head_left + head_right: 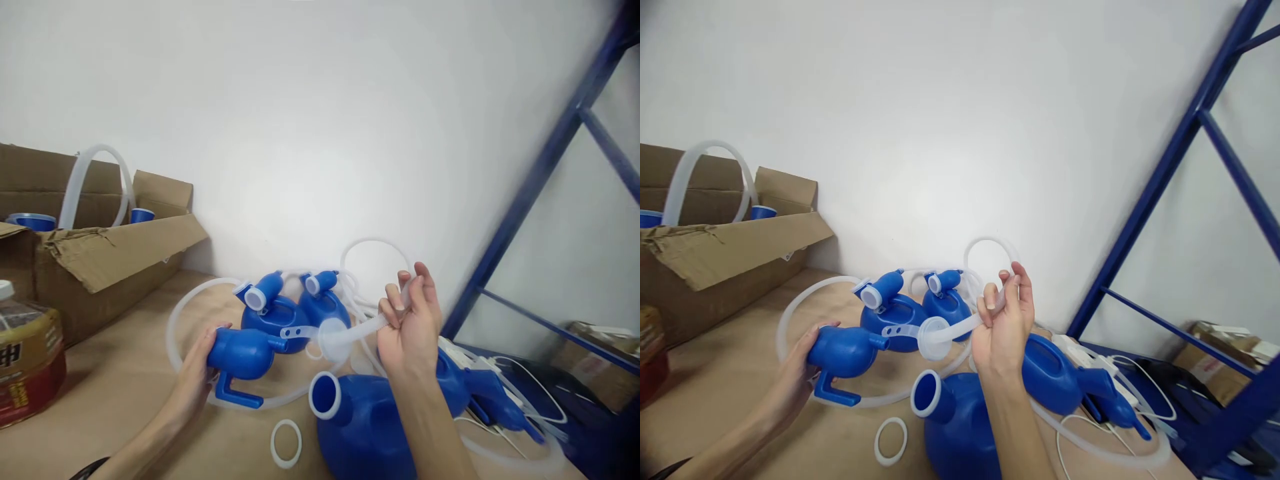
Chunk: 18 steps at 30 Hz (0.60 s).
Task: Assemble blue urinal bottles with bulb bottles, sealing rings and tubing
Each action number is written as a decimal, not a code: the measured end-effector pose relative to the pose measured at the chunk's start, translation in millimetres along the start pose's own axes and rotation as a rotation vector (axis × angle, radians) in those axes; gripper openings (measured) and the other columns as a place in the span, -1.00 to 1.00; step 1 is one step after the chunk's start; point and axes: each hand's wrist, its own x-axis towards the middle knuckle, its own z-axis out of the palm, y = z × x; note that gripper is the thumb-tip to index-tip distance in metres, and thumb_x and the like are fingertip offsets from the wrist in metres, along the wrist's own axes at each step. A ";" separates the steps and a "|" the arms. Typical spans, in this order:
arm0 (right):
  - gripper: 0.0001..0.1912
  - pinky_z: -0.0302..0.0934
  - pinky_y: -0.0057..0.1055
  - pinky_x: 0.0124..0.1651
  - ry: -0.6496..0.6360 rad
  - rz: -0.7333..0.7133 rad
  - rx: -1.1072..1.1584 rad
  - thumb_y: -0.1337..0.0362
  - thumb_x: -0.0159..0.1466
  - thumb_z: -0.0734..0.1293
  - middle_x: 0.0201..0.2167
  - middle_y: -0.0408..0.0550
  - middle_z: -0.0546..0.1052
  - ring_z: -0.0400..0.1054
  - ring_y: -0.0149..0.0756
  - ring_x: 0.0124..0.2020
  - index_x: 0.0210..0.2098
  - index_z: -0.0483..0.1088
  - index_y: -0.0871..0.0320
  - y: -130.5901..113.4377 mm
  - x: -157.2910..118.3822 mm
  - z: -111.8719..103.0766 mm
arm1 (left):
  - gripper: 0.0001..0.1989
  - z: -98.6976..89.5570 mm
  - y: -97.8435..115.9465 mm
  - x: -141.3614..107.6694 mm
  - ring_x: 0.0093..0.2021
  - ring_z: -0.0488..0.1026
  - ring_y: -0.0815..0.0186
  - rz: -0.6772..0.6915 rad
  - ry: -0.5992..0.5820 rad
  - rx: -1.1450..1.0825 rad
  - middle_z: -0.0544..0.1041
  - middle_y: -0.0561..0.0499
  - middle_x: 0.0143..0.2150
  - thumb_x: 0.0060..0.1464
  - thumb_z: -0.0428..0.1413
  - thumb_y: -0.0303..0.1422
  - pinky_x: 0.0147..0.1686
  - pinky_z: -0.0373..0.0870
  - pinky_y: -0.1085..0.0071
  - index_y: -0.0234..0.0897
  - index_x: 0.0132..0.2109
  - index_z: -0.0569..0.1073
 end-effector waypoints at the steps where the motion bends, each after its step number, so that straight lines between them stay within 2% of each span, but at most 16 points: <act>1: -0.44 -0.09 -0.74 -0.72 0.008 0.012 0.003 0.16 -0.04 0.71 -0.29 -0.29 0.39 0.07 -0.70 -0.62 -0.13 0.48 0.10 1.5 -0.3 -2.2 | -0.34 0.8 -0.5 -0.2 -0.37 0.51 0.34 -0.011 0.009 -0.003 0.55 -0.08 0.17 0.06 0.21 0.17 -0.54 0.47 0.47 -0.12 0.17 0.51; 5: -0.44 -0.05 -0.75 -0.73 0.051 0.036 0.026 0.22 -0.06 0.72 -0.31 -0.29 0.40 0.08 -0.69 -0.62 -0.14 0.48 0.11 3.7 -3.2 -11.6 | -0.36 1.5 -3.5 1.6 -0.39 0.48 0.37 -0.019 0.009 0.002 0.55 -0.06 0.10 0.08 0.19 0.17 -0.53 0.47 0.49 -0.11 0.16 0.50; 10: -0.54 0.00 -0.76 -0.71 0.108 0.054 0.074 0.27 0.03 0.67 -0.36 -0.32 0.36 0.07 -0.68 -0.62 -0.15 0.47 0.10 7.3 -5.4 -26.0 | -0.25 0.7 -13.7 -0.9 -0.36 0.45 0.36 -0.004 -0.086 0.089 0.54 0.03 -0.06 -0.05 0.21 0.31 -0.48 0.49 0.51 -0.07 0.13 0.47; 13: -0.54 0.03 -0.75 -0.71 0.087 0.038 0.022 0.27 0.03 0.67 -0.33 -0.29 0.39 0.11 -0.66 -0.59 -0.14 0.49 0.10 5.1 -4.8 -31.4 | -0.25 1.2 -16.3 -2.8 -0.28 0.49 0.32 0.004 -0.126 0.172 0.52 0.05 -0.05 -0.09 0.24 0.32 -0.41 0.55 0.51 -0.03 0.11 0.44; 15: -0.53 0.05 -0.77 -0.69 0.060 0.068 0.004 0.31 0.01 0.67 -0.30 -0.26 0.41 0.15 -0.65 -0.56 -0.13 0.50 0.09 -0.8 -5.2 -32.2 | -0.23 0.8 -15.7 -1.0 -0.27 0.51 0.30 0.011 -0.115 0.229 0.52 0.05 -0.06 -0.14 0.26 0.33 -0.40 0.56 0.50 -0.04 0.08 0.43; 18: -0.51 0.11 -0.81 -0.66 0.018 0.119 0.019 0.37 0.01 0.66 -0.26 -0.24 0.42 0.20 -0.66 -0.52 -0.10 0.54 0.05 -12.0 -10.4 -29.4 | -0.27 -1.9 -14.8 4.9 -0.28 0.50 0.31 0.046 -0.080 0.323 0.53 0.05 -0.08 -0.09 0.24 0.31 -0.41 0.53 0.52 -0.05 0.07 0.44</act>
